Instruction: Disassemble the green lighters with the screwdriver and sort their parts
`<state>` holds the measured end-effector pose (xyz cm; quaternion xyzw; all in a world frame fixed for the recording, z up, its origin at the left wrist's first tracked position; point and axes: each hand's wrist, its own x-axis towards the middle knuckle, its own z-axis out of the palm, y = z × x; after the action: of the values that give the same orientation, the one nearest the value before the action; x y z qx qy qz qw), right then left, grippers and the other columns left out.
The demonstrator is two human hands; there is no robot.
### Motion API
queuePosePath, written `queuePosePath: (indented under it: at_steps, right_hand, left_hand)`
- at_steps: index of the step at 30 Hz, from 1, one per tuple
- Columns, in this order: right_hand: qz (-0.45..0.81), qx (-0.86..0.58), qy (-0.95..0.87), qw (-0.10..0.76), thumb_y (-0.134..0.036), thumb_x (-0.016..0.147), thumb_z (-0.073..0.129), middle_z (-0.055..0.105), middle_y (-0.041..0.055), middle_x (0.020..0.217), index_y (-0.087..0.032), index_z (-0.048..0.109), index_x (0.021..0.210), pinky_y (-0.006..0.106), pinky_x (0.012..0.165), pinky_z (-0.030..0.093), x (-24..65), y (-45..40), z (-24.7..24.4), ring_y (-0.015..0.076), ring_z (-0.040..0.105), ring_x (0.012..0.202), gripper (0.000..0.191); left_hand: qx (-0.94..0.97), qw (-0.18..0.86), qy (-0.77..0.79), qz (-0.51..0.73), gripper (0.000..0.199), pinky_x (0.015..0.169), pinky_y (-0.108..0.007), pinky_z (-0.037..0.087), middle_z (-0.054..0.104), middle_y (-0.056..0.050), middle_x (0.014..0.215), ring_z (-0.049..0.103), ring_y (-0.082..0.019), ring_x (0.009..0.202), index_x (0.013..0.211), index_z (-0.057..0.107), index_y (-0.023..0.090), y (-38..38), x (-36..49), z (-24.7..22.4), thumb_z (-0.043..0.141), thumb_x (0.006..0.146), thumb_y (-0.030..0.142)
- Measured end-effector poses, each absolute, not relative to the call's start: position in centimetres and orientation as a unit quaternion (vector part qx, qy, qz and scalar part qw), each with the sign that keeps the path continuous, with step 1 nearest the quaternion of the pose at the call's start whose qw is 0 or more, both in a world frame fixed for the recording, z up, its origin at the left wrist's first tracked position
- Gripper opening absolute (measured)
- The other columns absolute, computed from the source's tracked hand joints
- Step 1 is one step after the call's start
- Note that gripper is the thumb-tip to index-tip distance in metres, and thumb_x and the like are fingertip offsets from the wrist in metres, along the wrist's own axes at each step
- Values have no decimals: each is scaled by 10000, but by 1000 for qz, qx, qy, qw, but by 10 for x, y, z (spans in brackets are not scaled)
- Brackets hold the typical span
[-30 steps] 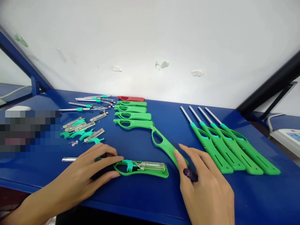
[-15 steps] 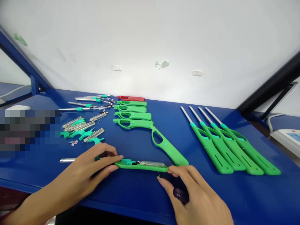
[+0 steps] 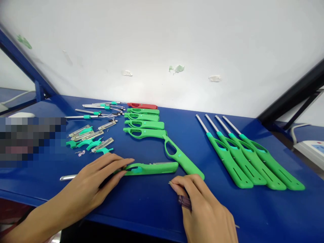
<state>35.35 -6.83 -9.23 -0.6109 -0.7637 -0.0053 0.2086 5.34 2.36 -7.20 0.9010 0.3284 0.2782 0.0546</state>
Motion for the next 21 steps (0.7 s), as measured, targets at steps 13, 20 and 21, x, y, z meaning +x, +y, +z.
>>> queuePosePath:
  at_steps: [13, 20, 21]
  right_hand:
    - [-21, -616, -745, 254, -388, 1129, 488, 784, -64, 1097, -356, 701, 1136, 71, 573, 550, 349, -68, -85, 64, 810, 823, 216]
    - [-38, -604, -770, 201, -343, 1092, 543, 797, -18, 1241, -357, 786, 1181, 134, 459, 519, 349, -75, -89, 93, 789, 714, 260]
    - [-37, -612, -765, 196, -313, 1090, 535, 795, -19, 1235, -356, 792, 1173, 142, 452, 513, 348, -75, -90, 89, 775, 685, 273]
  left_hand:
    - [897, 38, 351, 265, 365, 972, -365, 580, 687, -79, 1300, 702, -229, 1134, 1521, 557, 200, 22, 53, -72, 460, 1171, 240]
    - [896, 21, 354, 268, 347, 1004, -382, 575, 659, -87, 1330, 692, -236, 1172, 1496, 566, 210, 20, 53, -74, 452, 1170, 239]
    - [895, 19, 354, 269, 344, 1010, -379, 570, 652, -90, 1334, 687, -235, 1177, 1492, 568, 207, 20, 53, -74, 456, 1168, 233]
